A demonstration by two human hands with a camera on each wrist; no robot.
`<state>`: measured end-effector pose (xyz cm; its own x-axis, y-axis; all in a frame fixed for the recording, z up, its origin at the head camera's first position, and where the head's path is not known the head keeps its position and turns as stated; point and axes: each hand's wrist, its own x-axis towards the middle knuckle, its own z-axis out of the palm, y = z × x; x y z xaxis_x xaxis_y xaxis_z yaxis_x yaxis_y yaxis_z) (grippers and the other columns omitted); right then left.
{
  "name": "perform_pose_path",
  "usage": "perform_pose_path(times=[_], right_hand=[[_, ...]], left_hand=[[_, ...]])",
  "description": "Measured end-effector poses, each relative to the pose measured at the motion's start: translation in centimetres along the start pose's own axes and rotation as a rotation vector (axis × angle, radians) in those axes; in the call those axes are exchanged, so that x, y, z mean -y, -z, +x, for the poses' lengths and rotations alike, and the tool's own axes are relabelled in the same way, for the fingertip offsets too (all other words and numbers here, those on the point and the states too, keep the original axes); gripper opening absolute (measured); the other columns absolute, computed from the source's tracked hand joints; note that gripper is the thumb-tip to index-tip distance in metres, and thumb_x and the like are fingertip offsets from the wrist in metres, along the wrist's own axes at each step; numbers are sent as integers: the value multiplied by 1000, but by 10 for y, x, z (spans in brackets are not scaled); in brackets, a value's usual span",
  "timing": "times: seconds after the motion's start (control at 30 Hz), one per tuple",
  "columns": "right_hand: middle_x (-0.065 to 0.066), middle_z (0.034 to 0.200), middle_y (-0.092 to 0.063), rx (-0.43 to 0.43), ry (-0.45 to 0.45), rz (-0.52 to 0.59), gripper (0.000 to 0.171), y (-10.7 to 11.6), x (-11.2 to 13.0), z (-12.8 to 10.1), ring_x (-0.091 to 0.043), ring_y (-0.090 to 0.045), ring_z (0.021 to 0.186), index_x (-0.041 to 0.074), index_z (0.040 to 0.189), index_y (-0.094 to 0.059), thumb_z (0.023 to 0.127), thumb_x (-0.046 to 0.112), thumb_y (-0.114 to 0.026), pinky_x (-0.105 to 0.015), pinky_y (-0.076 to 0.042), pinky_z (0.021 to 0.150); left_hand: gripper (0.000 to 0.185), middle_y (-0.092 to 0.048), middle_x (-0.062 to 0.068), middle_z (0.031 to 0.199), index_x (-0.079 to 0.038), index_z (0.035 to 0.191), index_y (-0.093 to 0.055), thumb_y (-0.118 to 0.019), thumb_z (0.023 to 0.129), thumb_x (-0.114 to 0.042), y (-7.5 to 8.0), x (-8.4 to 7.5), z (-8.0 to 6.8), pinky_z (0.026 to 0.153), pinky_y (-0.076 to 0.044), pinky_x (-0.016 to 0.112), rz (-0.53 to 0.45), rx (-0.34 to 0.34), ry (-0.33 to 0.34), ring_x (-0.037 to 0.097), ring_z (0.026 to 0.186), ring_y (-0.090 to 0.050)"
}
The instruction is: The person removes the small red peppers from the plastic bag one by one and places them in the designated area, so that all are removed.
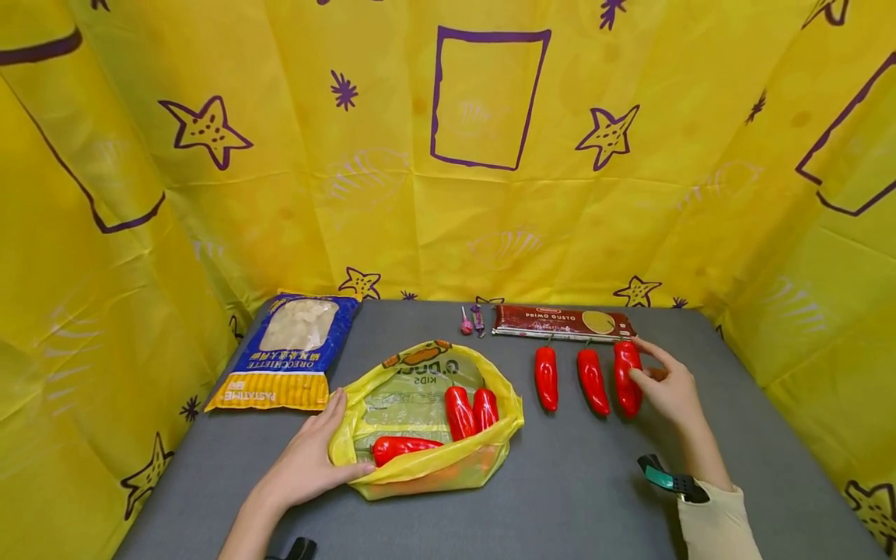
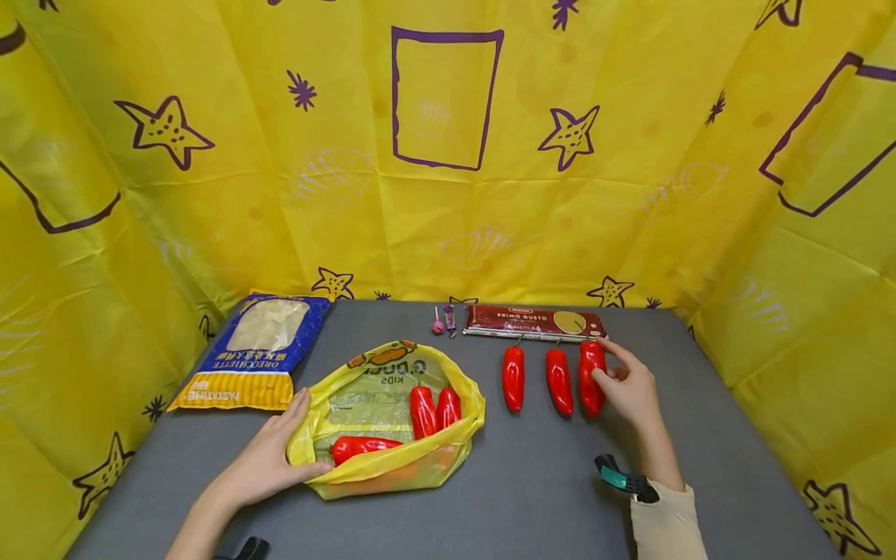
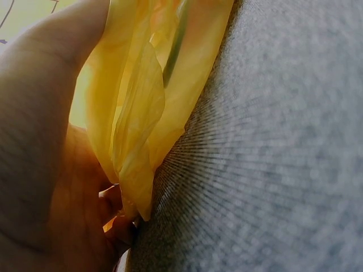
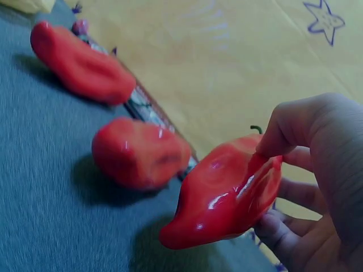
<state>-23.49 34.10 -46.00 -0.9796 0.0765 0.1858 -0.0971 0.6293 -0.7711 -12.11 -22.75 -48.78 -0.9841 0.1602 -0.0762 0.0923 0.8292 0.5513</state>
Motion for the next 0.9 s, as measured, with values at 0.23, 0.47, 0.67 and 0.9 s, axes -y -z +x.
perform_pose_path(times=[0.23, 0.47, 0.67, 0.9], right_hand=[[-31, 140, -59, 9, -76, -1, 55, 0, -20, 1, 6, -59, 72, 4, 153, -55, 100, 15, -66, -20, -49, 57], [-32, 146, -56, 13, -161, 12, 54, -4, -36, 2, 10, -56, 77, 4, 154, -54, 103, 19, -60, -17, -50, 63], [-30, 148, -58, -11, -153, -35, 50, -6, -44, 1, 16, -51, 85, 4, 152, -57, 104, 18, -56, -12, -47, 69], [-30, 144, -61, -65, -159, -85, 47, -10, -47, 0, -20, -67, 102, 5, 148, -62, 104, 19, -55, -13, -44, 69]], left_hand=[[131, -13, 18, 177, -5, 170, -15, -79, 79, -74, -1, 0, 0, 114, -35, 74, -1, -3, -7, 56, 151, -31], [132, -12, 18, 177, -6, 171, -14, -79, 79, -75, -1, 2, 0, 114, -36, 75, 1, 10, 1, 56, 151, -30], [131, -12, 17, 178, -6, 170, -15, -79, 79, -75, -2, 5, 1, 114, -35, 75, 7, -6, -7, 56, 151, -30], [131, -13, 17, 178, -6, 170, -15, -79, 79, -75, -3, 5, 2, 115, -35, 74, 10, -8, -7, 54, 151, -32]])
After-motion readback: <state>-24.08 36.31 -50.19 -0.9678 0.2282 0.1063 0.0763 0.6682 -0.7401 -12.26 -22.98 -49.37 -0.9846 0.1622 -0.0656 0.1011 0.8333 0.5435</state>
